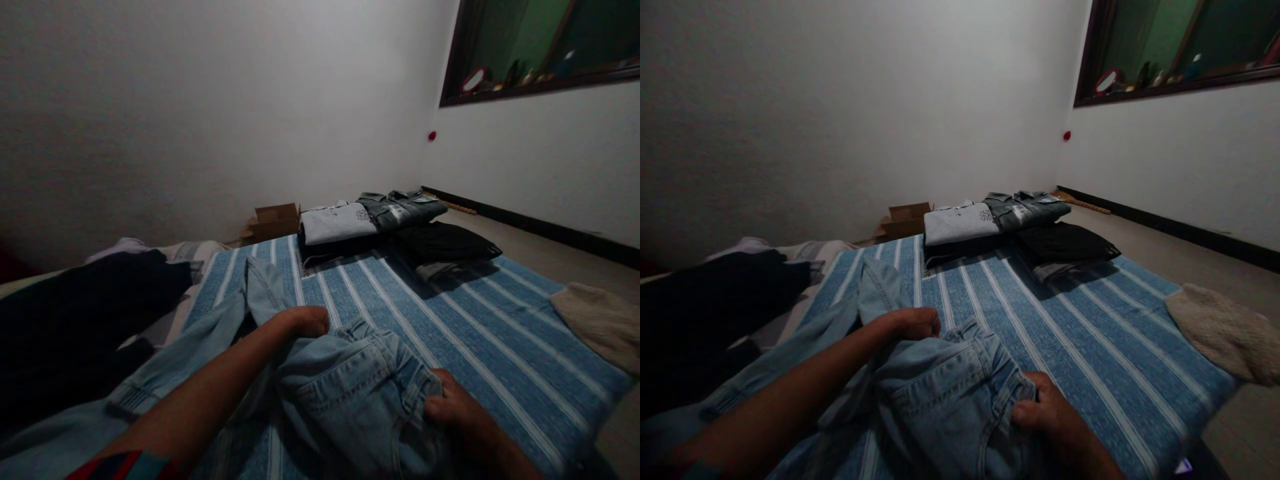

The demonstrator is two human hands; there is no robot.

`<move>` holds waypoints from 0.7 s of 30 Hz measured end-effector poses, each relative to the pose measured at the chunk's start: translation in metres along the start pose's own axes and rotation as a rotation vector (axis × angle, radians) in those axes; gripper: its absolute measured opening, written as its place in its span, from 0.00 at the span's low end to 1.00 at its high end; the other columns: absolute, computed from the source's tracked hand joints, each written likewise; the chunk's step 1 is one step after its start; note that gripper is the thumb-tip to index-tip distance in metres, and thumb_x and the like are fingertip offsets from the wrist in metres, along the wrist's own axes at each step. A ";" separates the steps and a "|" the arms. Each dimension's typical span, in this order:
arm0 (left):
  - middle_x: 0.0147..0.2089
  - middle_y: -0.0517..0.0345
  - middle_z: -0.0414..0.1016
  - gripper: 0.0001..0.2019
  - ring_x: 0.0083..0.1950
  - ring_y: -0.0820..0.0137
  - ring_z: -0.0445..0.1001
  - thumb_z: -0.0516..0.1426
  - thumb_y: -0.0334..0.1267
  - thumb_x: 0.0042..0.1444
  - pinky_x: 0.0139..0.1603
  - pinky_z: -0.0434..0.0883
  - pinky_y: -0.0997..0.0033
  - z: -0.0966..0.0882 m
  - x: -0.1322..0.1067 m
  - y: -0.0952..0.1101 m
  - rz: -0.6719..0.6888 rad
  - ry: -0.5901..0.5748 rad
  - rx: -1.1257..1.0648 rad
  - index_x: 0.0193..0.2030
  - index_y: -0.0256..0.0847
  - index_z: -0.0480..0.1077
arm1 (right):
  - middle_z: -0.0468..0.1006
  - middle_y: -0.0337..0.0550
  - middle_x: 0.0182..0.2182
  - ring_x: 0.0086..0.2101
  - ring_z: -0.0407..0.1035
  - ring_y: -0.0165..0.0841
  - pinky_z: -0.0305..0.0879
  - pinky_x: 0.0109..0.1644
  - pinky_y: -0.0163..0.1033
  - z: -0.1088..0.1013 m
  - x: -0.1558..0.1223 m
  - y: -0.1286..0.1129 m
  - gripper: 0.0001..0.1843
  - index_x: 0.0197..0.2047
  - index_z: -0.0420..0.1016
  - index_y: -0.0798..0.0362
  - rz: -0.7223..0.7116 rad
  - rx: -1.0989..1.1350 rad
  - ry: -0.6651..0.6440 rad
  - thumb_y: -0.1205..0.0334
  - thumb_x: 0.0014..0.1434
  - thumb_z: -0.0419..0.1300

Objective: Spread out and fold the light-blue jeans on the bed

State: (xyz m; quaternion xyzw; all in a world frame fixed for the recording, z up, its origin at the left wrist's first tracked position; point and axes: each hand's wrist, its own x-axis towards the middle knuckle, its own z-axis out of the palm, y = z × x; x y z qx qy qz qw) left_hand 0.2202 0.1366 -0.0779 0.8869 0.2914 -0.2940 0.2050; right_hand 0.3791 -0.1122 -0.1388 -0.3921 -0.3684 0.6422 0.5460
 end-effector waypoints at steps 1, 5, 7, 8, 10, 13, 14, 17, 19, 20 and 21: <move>0.27 0.58 0.77 0.06 0.32 0.67 0.72 0.55 0.31 0.43 0.31 0.67 0.73 0.001 0.000 0.001 -0.004 0.024 0.011 0.22 0.39 0.73 | 0.79 0.49 0.29 0.36 0.74 0.47 0.69 0.41 0.46 -0.002 -0.001 0.000 0.33 0.44 0.79 0.58 0.018 -0.029 -0.004 0.41 0.41 0.67; 0.26 0.56 0.76 0.03 0.33 0.64 0.73 0.58 0.31 0.41 0.33 0.68 0.70 -0.003 -0.002 0.008 -0.041 0.173 0.079 0.21 0.40 0.73 | 0.78 0.46 0.26 0.31 0.72 0.43 0.68 0.33 0.40 -0.010 -0.006 0.001 0.31 0.40 0.80 0.57 0.050 -0.126 -0.010 0.41 0.39 0.68; 0.28 0.53 0.77 0.03 0.36 0.61 0.74 0.59 0.31 0.42 0.36 0.68 0.68 -0.014 -0.003 0.013 -0.080 0.304 0.112 0.23 0.40 0.74 | 0.76 0.44 0.24 0.27 0.70 0.38 0.67 0.30 0.38 -0.012 -0.007 0.002 0.29 0.36 0.80 0.57 0.043 -0.162 -0.003 0.41 0.38 0.69; 0.30 0.52 0.77 0.03 0.38 0.59 0.75 0.58 0.31 0.43 0.38 0.68 0.66 -0.022 -0.004 0.016 -0.104 0.382 0.122 0.24 0.40 0.74 | 0.76 0.43 0.23 0.25 0.69 0.37 0.66 0.29 0.37 -0.012 -0.007 0.002 0.28 0.34 0.80 0.57 0.033 -0.171 -0.003 0.41 0.39 0.69; 0.36 0.49 0.78 0.06 0.43 0.58 0.75 0.56 0.32 0.48 0.42 0.68 0.65 -0.044 -0.004 0.023 -0.154 0.552 0.125 0.29 0.40 0.76 | 0.75 0.43 0.23 0.25 0.68 0.36 0.64 0.28 0.37 -0.013 -0.005 0.001 0.26 0.30 0.79 0.58 0.011 -0.172 0.017 0.41 0.40 0.69; 0.43 0.45 0.77 0.11 0.48 0.56 0.73 0.52 0.33 0.54 0.45 0.68 0.63 -0.082 -0.002 0.040 -0.219 0.808 0.094 0.38 0.38 0.75 | 0.75 0.43 0.22 0.25 0.69 0.36 0.63 0.28 0.36 -0.015 0.001 -0.007 0.23 0.27 0.77 0.57 0.002 -0.180 0.211 0.43 0.42 0.69; 0.45 0.43 0.77 0.12 0.49 0.56 0.73 0.51 0.33 0.56 0.46 0.67 0.63 -0.094 0.000 0.047 -0.235 0.882 0.079 0.40 0.37 0.75 | 0.75 0.42 0.23 0.25 0.69 0.36 0.63 0.28 0.37 -0.017 0.004 -0.013 0.23 0.28 0.77 0.57 0.001 -0.203 0.315 0.43 0.43 0.69; 0.48 0.43 0.75 0.15 0.50 0.59 0.73 0.46 0.33 0.60 0.48 0.67 0.65 -0.124 0.010 0.069 -0.254 1.061 0.027 0.47 0.36 0.72 | 0.76 0.42 0.24 0.26 0.69 0.37 0.62 0.28 0.37 -0.027 0.016 -0.032 0.22 0.29 0.77 0.55 -0.049 -0.409 0.620 0.42 0.44 0.67; 0.49 0.44 0.75 0.17 0.51 0.62 0.72 0.43 0.33 0.63 0.49 0.66 0.67 -0.133 0.022 0.079 -0.241 1.129 -0.007 0.50 0.36 0.69 | 0.76 0.41 0.24 0.27 0.69 0.38 0.61 0.28 0.37 -0.039 0.028 -0.042 0.23 0.29 0.77 0.54 -0.097 -0.639 0.769 0.40 0.46 0.65; 0.49 0.45 0.75 0.17 0.52 0.62 0.72 0.42 0.33 0.64 0.49 0.65 0.67 -0.133 0.030 0.082 -0.231 1.144 -0.024 0.51 0.37 0.68 | 0.75 0.41 0.23 0.27 0.69 0.38 0.60 0.29 0.38 -0.046 0.035 -0.044 0.24 0.29 0.77 0.53 -0.112 -0.752 0.827 0.38 0.46 0.63; 0.49 0.46 0.75 0.17 0.52 0.63 0.72 0.41 0.33 0.65 0.49 0.65 0.68 -0.130 0.038 0.084 -0.222 1.147 -0.042 0.51 0.38 0.68 | 0.75 0.41 0.23 0.27 0.68 0.38 0.59 0.30 0.38 -0.054 0.042 -0.045 0.24 0.28 0.77 0.52 -0.118 -0.855 0.880 0.38 0.47 0.61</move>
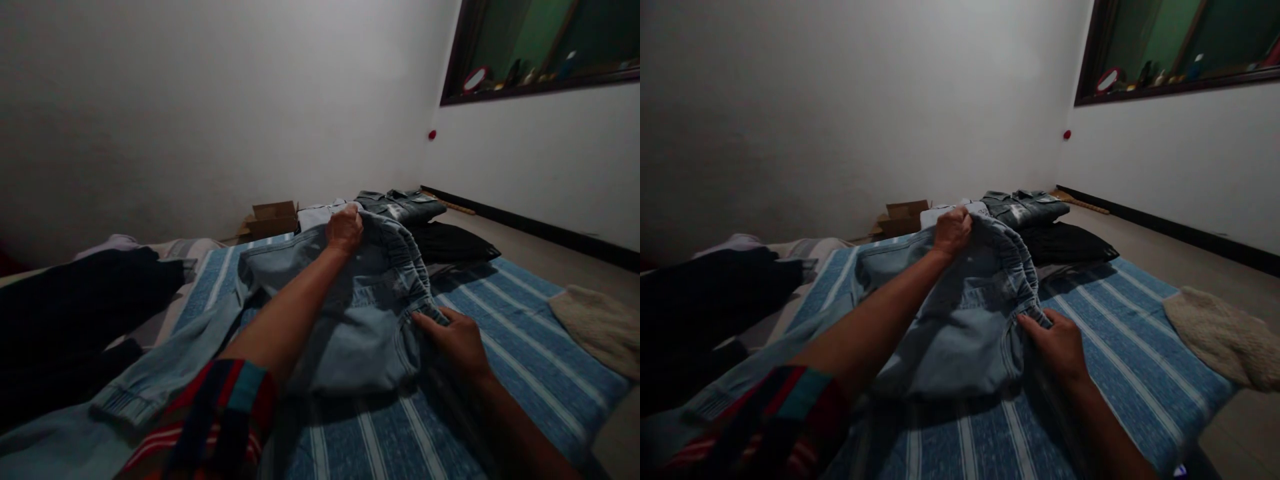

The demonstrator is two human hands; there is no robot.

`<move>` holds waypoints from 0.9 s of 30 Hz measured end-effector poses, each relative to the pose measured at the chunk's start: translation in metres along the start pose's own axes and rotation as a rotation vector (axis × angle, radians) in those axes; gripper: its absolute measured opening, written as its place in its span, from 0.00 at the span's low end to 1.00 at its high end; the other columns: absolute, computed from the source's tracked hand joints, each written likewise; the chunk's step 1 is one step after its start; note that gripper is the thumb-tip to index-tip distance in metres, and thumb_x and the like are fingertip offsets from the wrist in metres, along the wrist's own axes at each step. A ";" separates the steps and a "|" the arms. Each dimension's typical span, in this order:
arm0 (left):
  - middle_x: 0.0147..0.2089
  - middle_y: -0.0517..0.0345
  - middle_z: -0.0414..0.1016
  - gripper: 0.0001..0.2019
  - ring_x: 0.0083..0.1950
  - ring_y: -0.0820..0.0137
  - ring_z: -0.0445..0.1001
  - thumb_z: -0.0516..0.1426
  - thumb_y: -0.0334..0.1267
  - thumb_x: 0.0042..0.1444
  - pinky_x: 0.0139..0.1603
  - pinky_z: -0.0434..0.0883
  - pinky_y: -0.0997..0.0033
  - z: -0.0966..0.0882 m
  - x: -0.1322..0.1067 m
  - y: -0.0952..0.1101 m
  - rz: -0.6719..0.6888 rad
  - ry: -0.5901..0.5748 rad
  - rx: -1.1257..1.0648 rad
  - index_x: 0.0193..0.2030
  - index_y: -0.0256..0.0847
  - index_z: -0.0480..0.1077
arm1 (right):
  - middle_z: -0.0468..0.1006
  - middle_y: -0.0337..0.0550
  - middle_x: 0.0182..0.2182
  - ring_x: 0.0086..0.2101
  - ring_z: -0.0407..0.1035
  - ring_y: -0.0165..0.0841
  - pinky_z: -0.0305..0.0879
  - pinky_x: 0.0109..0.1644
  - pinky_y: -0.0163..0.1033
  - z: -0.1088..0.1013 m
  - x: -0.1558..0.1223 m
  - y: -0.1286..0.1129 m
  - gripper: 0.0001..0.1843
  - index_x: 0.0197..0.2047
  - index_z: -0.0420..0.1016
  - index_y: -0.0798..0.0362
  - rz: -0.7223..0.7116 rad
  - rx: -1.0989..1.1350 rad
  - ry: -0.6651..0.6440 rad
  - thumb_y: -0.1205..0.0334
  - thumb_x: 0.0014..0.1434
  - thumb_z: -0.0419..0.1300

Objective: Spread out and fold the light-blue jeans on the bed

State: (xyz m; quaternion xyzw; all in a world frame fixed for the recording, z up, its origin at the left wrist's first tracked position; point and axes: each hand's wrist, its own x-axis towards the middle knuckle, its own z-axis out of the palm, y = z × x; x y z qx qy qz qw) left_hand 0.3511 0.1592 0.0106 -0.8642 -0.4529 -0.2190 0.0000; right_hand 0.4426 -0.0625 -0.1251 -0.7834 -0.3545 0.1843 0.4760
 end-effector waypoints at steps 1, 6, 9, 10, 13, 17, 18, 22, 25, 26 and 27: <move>0.48 0.46 0.75 0.16 0.51 0.63 0.73 0.42 0.34 0.65 0.48 0.66 0.68 0.010 -0.001 0.000 -0.004 -0.011 -0.016 0.51 0.39 0.68 | 0.74 0.41 0.22 0.27 0.68 0.39 0.58 0.31 0.39 0.002 0.009 0.005 0.24 0.28 0.76 0.52 -0.019 -0.089 0.052 0.37 0.48 0.60; 0.40 0.42 0.78 0.13 0.44 0.58 0.77 0.46 0.29 0.61 0.42 0.69 0.64 0.059 -0.030 -0.016 -0.043 -0.155 -0.057 0.48 0.35 0.68 | 0.72 0.43 0.21 0.28 0.68 0.40 0.56 0.32 0.40 0.011 0.036 0.036 0.24 0.20 0.69 0.50 -0.062 -0.307 0.129 0.37 0.48 0.56; 0.43 0.39 0.77 0.16 0.45 0.57 0.77 0.50 0.28 0.57 0.44 0.70 0.62 0.072 -0.055 -0.027 0.002 -0.211 -0.086 0.53 0.31 0.64 | 0.71 0.41 0.20 0.27 0.67 0.38 0.55 0.32 0.39 0.010 0.038 0.044 0.24 0.19 0.68 0.50 -0.062 -0.280 0.101 0.37 0.47 0.55; 0.47 0.39 0.76 0.19 0.48 0.58 0.75 0.52 0.28 0.57 0.47 0.70 0.63 0.073 -0.064 -0.031 0.032 -0.217 -0.099 0.55 0.30 0.62 | 0.71 0.41 0.20 0.27 0.67 0.38 0.55 0.32 0.39 0.009 0.037 0.045 0.24 0.19 0.68 0.50 -0.060 -0.268 0.102 0.37 0.47 0.55; 0.57 0.41 0.70 0.22 0.58 0.62 0.69 0.54 0.29 0.57 0.57 0.66 0.66 0.065 -0.094 -0.047 0.120 -0.220 -0.129 0.58 0.31 0.60 | 0.73 0.41 0.22 0.29 0.69 0.39 0.57 0.33 0.39 0.008 0.035 0.044 0.23 0.22 0.72 0.51 -0.046 -0.239 0.110 0.38 0.47 0.56; 0.51 0.44 0.74 0.13 0.54 0.61 0.72 0.52 0.32 0.58 0.55 0.69 0.61 0.043 -0.152 -0.081 0.282 -0.082 -0.140 0.50 0.35 0.66 | 0.76 0.41 0.26 0.31 0.70 0.40 0.60 0.34 0.40 0.006 0.030 0.045 0.23 0.29 0.77 0.52 -0.018 -0.135 0.078 0.40 0.45 0.59; 0.47 0.45 0.75 0.11 0.50 0.61 0.73 0.51 0.31 0.58 0.52 0.71 0.61 0.037 -0.169 -0.090 0.332 -0.014 -0.128 0.47 0.35 0.68 | 0.75 0.41 0.25 0.29 0.70 0.39 0.61 0.32 0.40 0.005 0.029 0.045 0.23 0.30 0.78 0.53 0.007 -0.088 0.053 0.40 0.44 0.60; 0.40 0.49 0.75 0.09 0.43 0.64 0.74 0.48 0.30 0.61 0.44 0.72 0.66 0.014 -0.242 -0.117 0.425 0.180 -0.072 0.44 0.37 0.68 | 0.71 0.34 0.21 0.17 0.61 0.30 0.57 0.21 0.36 0.004 0.019 0.043 0.29 0.45 0.75 0.53 0.147 0.246 -0.066 0.42 0.43 0.66; 0.40 0.51 0.75 0.09 0.41 0.66 0.74 0.49 0.28 0.62 0.44 0.71 0.68 0.001 -0.286 -0.130 0.384 0.228 -0.028 0.45 0.37 0.66 | 0.72 0.31 0.22 0.15 0.59 0.28 0.57 0.18 0.34 0.004 0.013 0.039 0.40 0.56 0.67 0.48 0.227 0.529 -0.182 0.47 0.41 0.71; 0.38 0.52 0.75 0.08 0.39 0.67 0.73 0.49 0.28 0.62 0.42 0.71 0.69 -0.002 -0.298 -0.134 0.355 0.227 -0.018 0.45 0.37 0.66 | 0.73 0.31 0.23 0.15 0.60 0.28 0.58 0.18 0.33 0.005 0.011 0.038 0.43 0.58 0.64 0.47 0.240 0.602 -0.215 0.49 0.40 0.73; 0.37 0.53 0.75 0.08 0.38 0.68 0.73 0.49 0.29 0.62 0.41 0.71 0.69 -0.005 -0.308 -0.139 0.323 0.224 -0.008 0.45 0.38 0.66 | 0.75 0.32 0.25 0.16 0.62 0.29 0.60 0.18 0.34 0.005 0.010 0.037 0.45 0.60 0.61 0.45 0.242 0.666 -0.240 0.51 0.40 0.73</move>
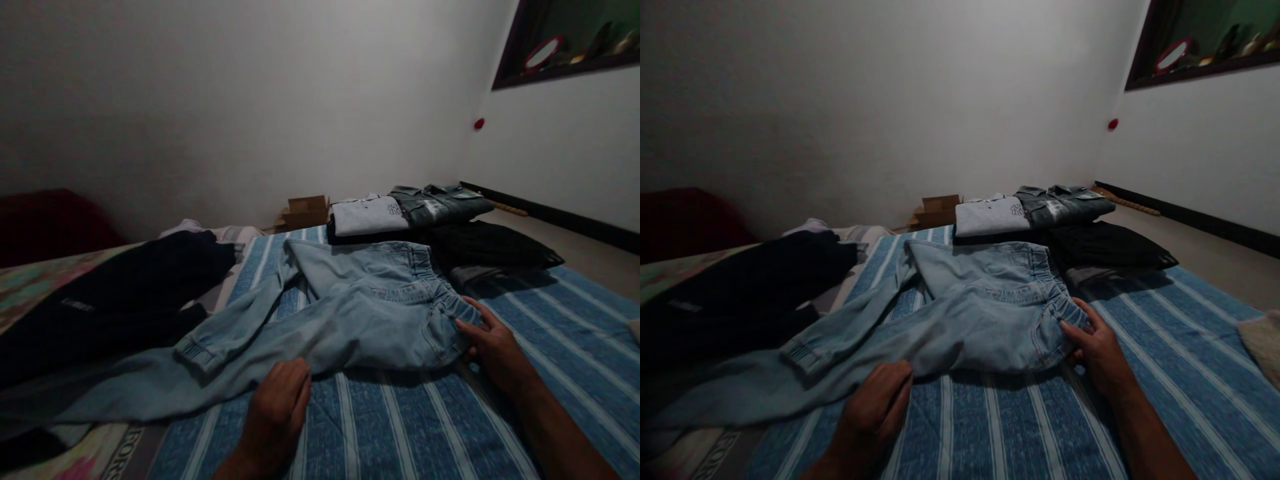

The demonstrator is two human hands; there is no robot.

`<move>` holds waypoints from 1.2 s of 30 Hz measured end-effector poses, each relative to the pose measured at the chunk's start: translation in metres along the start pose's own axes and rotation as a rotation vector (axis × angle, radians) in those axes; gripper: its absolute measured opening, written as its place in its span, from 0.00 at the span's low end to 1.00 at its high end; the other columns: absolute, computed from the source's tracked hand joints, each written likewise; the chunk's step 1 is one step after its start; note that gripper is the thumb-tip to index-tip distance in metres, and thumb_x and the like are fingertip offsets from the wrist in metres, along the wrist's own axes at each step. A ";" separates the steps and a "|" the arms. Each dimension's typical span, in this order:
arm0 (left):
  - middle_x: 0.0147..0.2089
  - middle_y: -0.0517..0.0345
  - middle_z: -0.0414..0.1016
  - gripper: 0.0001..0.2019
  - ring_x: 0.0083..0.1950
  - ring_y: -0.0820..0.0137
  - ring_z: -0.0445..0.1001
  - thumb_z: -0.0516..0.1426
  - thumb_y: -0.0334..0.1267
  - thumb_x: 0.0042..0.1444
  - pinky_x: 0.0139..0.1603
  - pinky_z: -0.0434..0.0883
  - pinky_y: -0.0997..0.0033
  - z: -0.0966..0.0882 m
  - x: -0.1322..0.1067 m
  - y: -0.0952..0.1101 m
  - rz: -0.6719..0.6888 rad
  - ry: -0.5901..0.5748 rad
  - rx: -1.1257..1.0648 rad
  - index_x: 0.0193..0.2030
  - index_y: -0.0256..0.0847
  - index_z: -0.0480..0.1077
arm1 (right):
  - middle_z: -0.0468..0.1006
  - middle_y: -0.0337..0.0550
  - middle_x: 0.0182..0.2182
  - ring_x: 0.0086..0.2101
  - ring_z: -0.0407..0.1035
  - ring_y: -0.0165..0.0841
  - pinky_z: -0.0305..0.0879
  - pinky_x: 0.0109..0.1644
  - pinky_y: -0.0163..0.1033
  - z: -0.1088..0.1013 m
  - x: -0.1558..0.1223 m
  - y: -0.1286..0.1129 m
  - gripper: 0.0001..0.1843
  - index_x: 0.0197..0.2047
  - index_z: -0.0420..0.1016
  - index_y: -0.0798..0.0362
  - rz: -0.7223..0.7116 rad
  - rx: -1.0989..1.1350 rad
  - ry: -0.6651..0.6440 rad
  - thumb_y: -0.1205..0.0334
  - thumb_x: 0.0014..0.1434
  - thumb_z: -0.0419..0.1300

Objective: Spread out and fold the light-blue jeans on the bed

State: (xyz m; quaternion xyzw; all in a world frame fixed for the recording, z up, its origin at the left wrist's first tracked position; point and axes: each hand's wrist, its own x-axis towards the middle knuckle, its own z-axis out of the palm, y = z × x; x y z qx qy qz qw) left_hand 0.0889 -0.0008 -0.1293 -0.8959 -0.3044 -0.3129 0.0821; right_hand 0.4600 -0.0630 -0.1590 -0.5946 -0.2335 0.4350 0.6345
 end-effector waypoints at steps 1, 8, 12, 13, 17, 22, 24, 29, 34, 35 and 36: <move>0.36 0.54 0.74 0.08 0.38 0.68 0.73 0.49 0.29 0.62 0.41 0.70 0.70 -0.004 -0.009 -0.001 -0.030 -0.005 0.013 0.44 0.38 0.66 | 0.76 0.33 0.28 0.18 0.64 0.30 0.61 0.18 0.34 0.002 -0.001 0.000 0.46 0.60 0.60 0.44 -0.005 0.056 -0.029 0.53 0.40 0.74; 0.29 0.59 0.69 0.09 0.30 0.69 0.70 0.47 0.30 0.63 0.32 0.68 0.69 -0.013 -0.041 -0.007 -0.175 -0.078 0.072 0.33 0.41 0.65 | 0.78 0.45 0.42 0.39 0.74 0.40 0.73 0.37 0.40 0.011 -0.008 0.010 0.24 0.46 0.71 0.52 0.119 0.302 -0.163 0.56 0.47 0.71; 0.29 0.58 0.70 0.10 0.30 0.68 0.70 0.46 0.29 0.62 0.31 0.69 0.68 -0.008 -0.042 -0.002 -0.196 -0.100 0.100 0.33 0.41 0.65 | 0.78 0.45 0.44 0.43 0.73 0.40 0.73 0.42 0.42 0.017 -0.020 0.015 0.20 0.43 0.73 0.52 0.209 0.278 -0.201 0.58 0.48 0.71; 0.30 0.57 0.71 0.09 0.32 0.67 0.71 0.46 0.29 0.62 0.32 0.70 0.67 -0.007 -0.042 -0.001 -0.193 -0.089 0.106 0.33 0.41 0.65 | 0.78 0.45 0.45 0.44 0.73 0.41 0.73 0.43 0.44 0.020 -0.025 0.015 0.21 0.44 0.72 0.52 0.214 0.262 -0.209 0.58 0.47 0.71; 0.41 0.51 0.76 0.09 0.43 0.64 0.75 0.47 0.29 0.60 0.44 0.74 0.63 0.002 -0.045 -0.001 -0.163 -0.025 0.150 0.40 0.39 0.67 | 0.76 0.48 0.48 0.46 0.72 0.46 0.73 0.45 0.49 0.034 -0.044 0.016 0.33 0.53 0.69 0.51 0.207 0.155 -0.214 0.59 0.43 0.73; 0.47 0.47 0.76 0.10 0.49 0.61 0.75 0.47 0.29 0.60 0.48 0.75 0.59 0.010 -0.052 0.000 -0.162 -0.001 0.214 0.44 0.38 0.67 | 0.77 0.45 0.46 0.46 0.73 0.46 0.75 0.41 0.45 0.041 -0.049 0.023 0.39 0.54 0.67 0.48 0.206 0.157 -0.157 0.60 0.38 0.75; 0.47 0.46 0.76 0.10 0.49 0.60 0.75 0.48 0.29 0.59 0.48 0.76 0.59 0.012 -0.054 0.001 -0.165 0.001 0.220 0.43 0.38 0.68 | 0.78 0.42 0.43 0.46 0.72 0.45 0.75 0.44 0.46 0.043 -0.049 0.026 0.35 0.50 0.69 0.48 0.239 0.215 -0.128 0.60 0.37 0.75; 0.48 0.45 0.76 0.11 0.52 0.58 0.74 0.48 0.29 0.57 0.49 0.76 0.56 0.012 -0.053 0.003 -0.189 -0.038 0.192 0.44 0.38 0.68 | 0.77 0.42 0.43 0.43 0.74 0.45 0.76 0.39 0.46 0.060 -0.056 0.026 0.33 0.49 0.67 0.49 0.158 0.166 -0.102 0.57 0.41 0.74; 0.51 0.45 0.74 0.13 0.55 0.57 0.72 0.50 0.29 0.57 0.52 0.74 0.55 0.012 -0.053 0.004 -0.220 -0.108 0.185 0.48 0.38 0.68 | 0.79 0.41 0.37 0.36 0.76 0.44 0.77 0.36 0.47 0.076 -0.057 0.023 0.27 0.41 0.65 0.51 0.167 0.205 -0.043 0.59 0.41 0.74; 0.52 0.45 0.74 0.14 0.56 0.57 0.71 0.50 0.30 0.57 0.53 0.73 0.54 0.013 -0.053 0.003 -0.226 -0.120 0.181 0.49 0.38 0.68 | 0.79 0.41 0.35 0.34 0.76 0.43 0.77 0.35 0.47 0.077 -0.056 0.022 0.25 0.39 0.65 0.52 0.180 0.213 -0.026 0.60 0.42 0.73; 0.53 0.45 0.73 0.14 0.57 0.57 0.71 0.51 0.30 0.56 0.53 0.73 0.54 0.014 -0.052 0.003 -0.230 -0.130 0.176 0.50 0.39 0.67 | 0.79 0.41 0.35 0.33 0.77 0.43 0.77 0.34 0.47 0.078 -0.054 0.019 0.23 0.37 0.65 0.52 0.188 0.224 -0.012 0.62 0.43 0.73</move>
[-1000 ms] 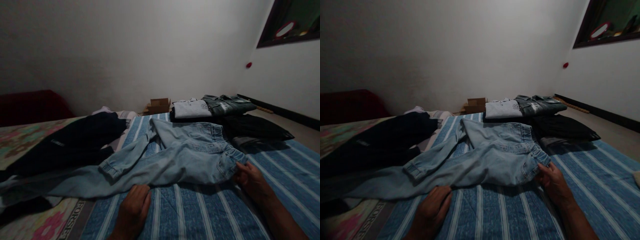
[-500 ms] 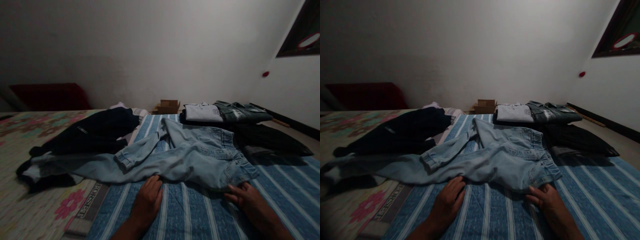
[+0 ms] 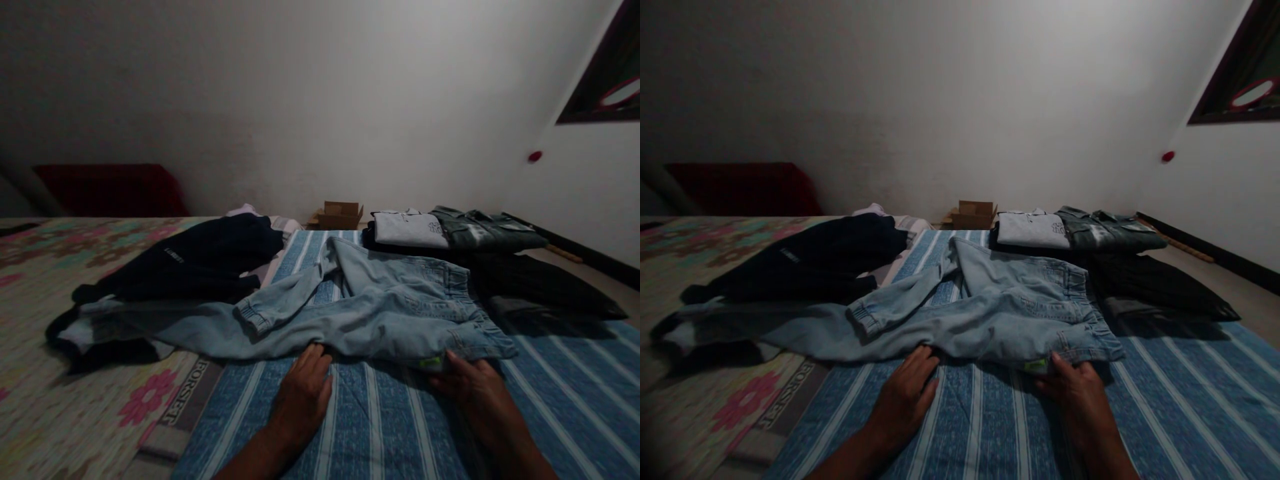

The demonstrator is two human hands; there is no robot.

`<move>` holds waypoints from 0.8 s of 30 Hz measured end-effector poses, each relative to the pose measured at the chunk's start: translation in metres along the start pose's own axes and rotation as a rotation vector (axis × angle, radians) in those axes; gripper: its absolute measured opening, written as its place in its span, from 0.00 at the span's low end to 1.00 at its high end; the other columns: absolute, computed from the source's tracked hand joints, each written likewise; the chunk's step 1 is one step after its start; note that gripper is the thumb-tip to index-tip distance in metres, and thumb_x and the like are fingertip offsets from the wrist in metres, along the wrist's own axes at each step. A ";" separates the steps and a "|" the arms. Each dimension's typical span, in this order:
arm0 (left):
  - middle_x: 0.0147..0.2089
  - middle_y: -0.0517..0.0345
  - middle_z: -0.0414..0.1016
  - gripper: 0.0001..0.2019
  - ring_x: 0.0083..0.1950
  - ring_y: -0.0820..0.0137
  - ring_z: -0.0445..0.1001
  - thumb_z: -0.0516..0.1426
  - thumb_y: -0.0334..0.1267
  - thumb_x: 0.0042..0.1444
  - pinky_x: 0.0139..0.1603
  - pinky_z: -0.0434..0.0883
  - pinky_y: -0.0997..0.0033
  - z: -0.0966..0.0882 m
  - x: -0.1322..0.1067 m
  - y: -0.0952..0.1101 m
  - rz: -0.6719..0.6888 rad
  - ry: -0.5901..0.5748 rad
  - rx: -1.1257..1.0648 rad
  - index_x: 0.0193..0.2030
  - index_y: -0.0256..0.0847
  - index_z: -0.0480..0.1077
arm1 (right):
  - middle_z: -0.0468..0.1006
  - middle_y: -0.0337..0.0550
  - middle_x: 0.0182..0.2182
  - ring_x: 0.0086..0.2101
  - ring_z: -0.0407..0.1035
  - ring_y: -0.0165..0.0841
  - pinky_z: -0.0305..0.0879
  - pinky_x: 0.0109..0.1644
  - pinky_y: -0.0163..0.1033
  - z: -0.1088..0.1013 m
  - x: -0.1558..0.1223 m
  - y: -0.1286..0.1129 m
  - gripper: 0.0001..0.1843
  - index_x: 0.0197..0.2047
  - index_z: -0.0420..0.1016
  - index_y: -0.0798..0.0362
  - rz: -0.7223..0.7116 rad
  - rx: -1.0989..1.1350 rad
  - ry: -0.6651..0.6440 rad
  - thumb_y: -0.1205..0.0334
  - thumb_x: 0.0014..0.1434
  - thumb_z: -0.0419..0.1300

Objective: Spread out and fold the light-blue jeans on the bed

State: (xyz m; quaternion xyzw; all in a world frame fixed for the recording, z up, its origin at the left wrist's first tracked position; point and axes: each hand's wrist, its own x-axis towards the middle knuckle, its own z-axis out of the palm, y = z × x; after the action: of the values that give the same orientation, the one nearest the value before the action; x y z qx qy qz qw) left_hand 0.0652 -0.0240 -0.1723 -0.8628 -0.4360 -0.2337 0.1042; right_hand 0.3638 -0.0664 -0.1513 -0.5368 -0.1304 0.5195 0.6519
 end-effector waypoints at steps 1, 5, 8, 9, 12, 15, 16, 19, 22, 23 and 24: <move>0.55 0.44 0.72 0.15 0.58 0.56 0.70 0.51 0.30 0.56 0.54 0.73 0.54 0.001 0.001 -0.001 -0.006 -0.010 -0.002 0.51 0.38 0.67 | 0.79 0.42 0.34 0.32 0.77 0.42 0.77 0.33 0.46 0.001 0.001 -0.003 0.21 0.37 0.65 0.52 0.003 0.020 0.003 0.64 0.44 0.72; 0.62 0.40 0.66 0.22 0.63 0.55 0.64 0.51 0.30 0.56 0.57 0.69 0.52 0.005 0.010 -0.003 -0.037 -0.038 0.000 0.58 0.35 0.62 | 0.80 0.39 0.34 0.32 0.76 0.37 0.76 0.33 0.41 0.009 0.006 -0.018 0.14 0.38 0.68 0.52 -0.007 0.131 -0.042 0.68 0.49 0.66; 0.66 0.38 0.59 0.27 0.67 0.53 0.57 0.52 0.31 0.55 0.59 0.66 0.50 0.007 0.024 -0.003 -0.083 -0.026 0.039 0.64 0.34 0.56 | 0.79 0.38 0.34 0.31 0.76 0.33 0.76 0.33 0.38 0.016 0.011 -0.024 0.11 0.38 0.69 0.52 -0.005 0.200 -0.048 0.70 0.52 0.64; 0.67 0.37 0.57 0.29 0.68 0.52 0.54 0.52 0.31 0.55 0.59 0.65 0.49 0.007 0.030 -0.003 -0.105 -0.017 0.061 0.65 0.33 0.54 | 0.79 0.37 0.34 0.31 0.76 0.32 0.76 0.33 0.37 0.018 0.012 -0.025 0.10 0.37 0.69 0.52 -0.006 0.219 -0.045 0.71 0.52 0.63; 0.68 0.37 0.55 0.33 0.70 0.51 0.50 0.54 0.30 0.53 0.61 0.61 0.48 0.010 0.050 0.000 -0.164 0.011 0.115 0.66 0.30 0.51 | 0.79 0.37 0.32 0.30 0.76 0.32 0.76 0.33 0.36 0.022 0.014 -0.024 0.08 0.35 0.69 0.52 -0.008 0.238 -0.044 0.72 0.53 0.62; 0.66 0.35 0.58 0.32 0.69 0.50 0.52 0.55 0.31 0.52 0.61 0.59 0.48 0.016 0.070 -0.001 -0.212 0.048 0.144 0.65 0.29 0.54 | 0.79 0.39 0.33 0.31 0.76 0.34 0.77 0.34 0.37 0.025 0.013 -0.024 0.07 0.36 0.69 0.53 -0.003 0.219 -0.045 0.71 0.53 0.62; 0.65 0.35 0.60 0.31 0.67 0.49 0.55 0.55 0.31 0.52 0.60 0.59 0.48 0.018 0.076 -0.003 -0.225 0.065 0.153 0.64 0.29 0.56 | 0.79 0.40 0.33 0.32 0.77 0.35 0.77 0.34 0.37 0.026 0.011 -0.024 0.07 0.35 0.69 0.53 0.001 0.212 -0.043 0.71 0.53 0.62; 0.60 0.33 0.66 0.26 0.62 0.48 0.61 0.53 0.30 0.53 0.58 0.60 0.49 0.022 0.090 -0.010 -0.239 0.112 0.184 0.60 0.27 0.61 | 0.79 0.40 0.30 0.32 0.77 0.36 0.76 0.32 0.36 0.027 0.008 -0.025 0.08 0.33 0.67 0.53 0.024 0.211 -0.025 0.72 0.52 0.62; 0.56 0.35 0.69 0.22 0.58 0.49 0.65 0.52 0.29 0.53 0.57 0.61 0.51 0.024 0.096 -0.019 -0.210 0.143 0.213 0.57 0.29 0.64 | 0.78 0.39 0.28 0.31 0.77 0.36 0.76 0.31 0.35 0.027 0.006 -0.024 0.10 0.31 0.64 0.52 0.041 0.216 -0.010 0.73 0.52 0.61; 0.54 0.37 0.70 0.21 0.57 0.50 0.66 0.51 0.28 0.53 0.57 0.61 0.51 0.024 0.097 -0.022 -0.194 0.152 0.219 0.56 0.30 0.65 | 0.78 0.39 0.27 0.31 0.77 0.36 0.76 0.31 0.35 0.026 0.006 -0.023 0.10 0.31 0.63 0.52 0.037 0.208 -0.007 0.73 0.52 0.62; 0.53 0.38 0.71 0.20 0.55 0.51 0.67 0.50 0.28 0.53 0.55 0.62 0.52 0.023 0.097 -0.026 -0.173 0.158 0.220 0.55 0.31 0.66 | 0.78 0.40 0.27 0.31 0.77 0.36 0.76 0.31 0.35 0.026 0.006 -0.023 0.10 0.31 0.63 0.52 0.030 0.195 -0.005 0.72 0.51 0.62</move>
State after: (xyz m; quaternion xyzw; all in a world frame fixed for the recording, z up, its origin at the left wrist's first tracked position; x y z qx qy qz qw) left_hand 0.1013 0.0689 -0.1446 -0.7842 -0.5223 -0.2599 0.2115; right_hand 0.3599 -0.0443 -0.1249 -0.4713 -0.0728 0.5407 0.6930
